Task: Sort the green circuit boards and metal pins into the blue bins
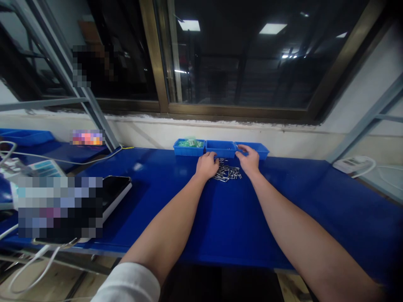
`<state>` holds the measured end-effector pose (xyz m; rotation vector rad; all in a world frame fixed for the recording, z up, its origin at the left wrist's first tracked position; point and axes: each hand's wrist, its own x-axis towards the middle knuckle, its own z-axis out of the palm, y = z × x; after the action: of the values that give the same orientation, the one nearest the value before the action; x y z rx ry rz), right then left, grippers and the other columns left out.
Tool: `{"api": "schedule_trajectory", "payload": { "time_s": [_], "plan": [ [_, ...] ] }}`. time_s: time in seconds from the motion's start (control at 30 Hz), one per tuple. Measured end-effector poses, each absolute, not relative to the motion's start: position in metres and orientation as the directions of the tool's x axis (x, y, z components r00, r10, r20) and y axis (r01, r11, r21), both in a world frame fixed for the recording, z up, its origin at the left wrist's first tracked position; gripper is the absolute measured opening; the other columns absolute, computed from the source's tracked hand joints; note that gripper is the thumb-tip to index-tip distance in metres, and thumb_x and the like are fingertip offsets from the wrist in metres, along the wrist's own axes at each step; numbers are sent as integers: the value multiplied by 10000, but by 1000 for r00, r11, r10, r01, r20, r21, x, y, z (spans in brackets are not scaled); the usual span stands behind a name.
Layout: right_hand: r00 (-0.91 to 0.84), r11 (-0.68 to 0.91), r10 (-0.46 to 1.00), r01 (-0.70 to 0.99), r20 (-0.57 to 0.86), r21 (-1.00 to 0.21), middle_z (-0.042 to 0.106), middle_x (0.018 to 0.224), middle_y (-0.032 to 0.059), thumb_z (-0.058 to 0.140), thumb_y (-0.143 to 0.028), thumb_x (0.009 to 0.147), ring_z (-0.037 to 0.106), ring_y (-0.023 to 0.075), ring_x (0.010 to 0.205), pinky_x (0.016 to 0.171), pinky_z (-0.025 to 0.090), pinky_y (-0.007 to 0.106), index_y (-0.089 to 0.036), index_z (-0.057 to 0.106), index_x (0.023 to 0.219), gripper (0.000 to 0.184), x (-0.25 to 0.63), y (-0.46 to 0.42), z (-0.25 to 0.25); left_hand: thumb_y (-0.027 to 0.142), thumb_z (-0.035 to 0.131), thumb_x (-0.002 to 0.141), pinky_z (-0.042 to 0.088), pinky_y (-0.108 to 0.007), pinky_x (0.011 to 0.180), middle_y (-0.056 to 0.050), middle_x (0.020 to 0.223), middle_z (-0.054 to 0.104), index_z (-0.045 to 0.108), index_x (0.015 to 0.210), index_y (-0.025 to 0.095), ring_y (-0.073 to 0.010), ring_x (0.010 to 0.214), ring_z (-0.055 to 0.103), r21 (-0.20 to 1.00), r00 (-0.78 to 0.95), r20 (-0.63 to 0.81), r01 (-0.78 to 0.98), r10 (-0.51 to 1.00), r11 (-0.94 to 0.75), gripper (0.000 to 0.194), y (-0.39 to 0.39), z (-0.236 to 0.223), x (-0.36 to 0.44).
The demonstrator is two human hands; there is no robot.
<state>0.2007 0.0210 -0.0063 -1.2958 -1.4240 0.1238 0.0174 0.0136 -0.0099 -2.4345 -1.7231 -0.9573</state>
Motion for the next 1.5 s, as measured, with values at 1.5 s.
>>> {"api": "schedule_trajectory", "payload": {
  "time_s": [1.5],
  "plan": [
    [-205,336,932,799,300,-498,666,703,18,601,-332,752,554,139,615,554,363,236,-188,665,746,158,184,23,-22,288,450,830,459,-272,773,-77,940,640,658,894,191,-193,877,597,237,328,338,877,882,-417,239,19,-17,19]
  ]
}}
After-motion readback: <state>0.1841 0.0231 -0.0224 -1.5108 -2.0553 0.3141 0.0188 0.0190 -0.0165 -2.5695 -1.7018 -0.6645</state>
